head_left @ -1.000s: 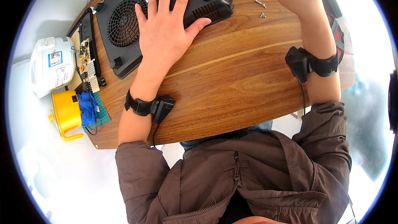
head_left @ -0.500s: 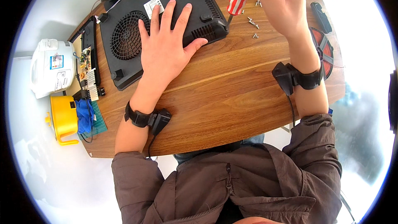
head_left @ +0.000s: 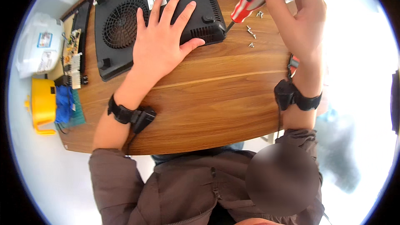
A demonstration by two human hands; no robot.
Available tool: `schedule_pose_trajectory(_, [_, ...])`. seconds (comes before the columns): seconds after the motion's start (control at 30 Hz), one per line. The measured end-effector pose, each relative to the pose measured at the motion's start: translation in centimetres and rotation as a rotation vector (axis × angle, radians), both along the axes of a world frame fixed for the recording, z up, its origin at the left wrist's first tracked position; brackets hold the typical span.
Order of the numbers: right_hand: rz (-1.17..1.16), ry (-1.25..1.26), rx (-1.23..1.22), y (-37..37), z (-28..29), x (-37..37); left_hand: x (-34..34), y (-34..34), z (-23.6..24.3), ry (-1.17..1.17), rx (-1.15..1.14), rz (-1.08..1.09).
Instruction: The person disassembles a black electronic device using a screwdriver, removes the casing to access the internal circuit board and fan, and then reassembles the device by securing the casing with screws.
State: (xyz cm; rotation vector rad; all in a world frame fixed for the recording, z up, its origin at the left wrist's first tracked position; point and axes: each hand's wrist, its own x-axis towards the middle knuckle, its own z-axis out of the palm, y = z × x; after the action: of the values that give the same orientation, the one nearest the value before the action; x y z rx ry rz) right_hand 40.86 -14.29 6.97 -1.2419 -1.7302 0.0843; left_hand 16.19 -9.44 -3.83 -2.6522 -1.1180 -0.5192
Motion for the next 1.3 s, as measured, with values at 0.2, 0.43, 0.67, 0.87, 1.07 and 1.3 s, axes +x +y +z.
schedule_pose_trajectory(0.2, [0.146,0.088,-0.092,0.1,-0.6,0.8,0.0,0.1,-0.7,-0.015,0.016,0.013])
schedule_pose_trajectory(0.43, [-0.102,-0.244,0.003,-0.7,0.3,-0.3,-0.1,0.0,-1.2,-0.049,0.007,0.027])
schedule_pose_trajectory(0.67, [0.15,-0.188,-0.003,-0.7,0.3,-1.4,-0.3,-0.3,0.0,-0.058,0.011,-0.009])
schedule_pose_trajectory(0.87, [0.169,-0.122,-0.131,-0.9,0.0,-0.8,0.0,-0.1,-1.6,-0.099,0.074,0.019])
schedule_pose_trajectory(1.07, [0.119,-0.201,-0.019,-0.1,-0.8,-1.0,-0.6,-0.2,-1.2,-0.074,0.033,0.016])
schedule_pose_trajectory(1.3, [0.103,-0.007,-0.033,0.1,-1.5,-1.9,-0.7,0.1,0.7,-0.008,-0.052,-0.044])
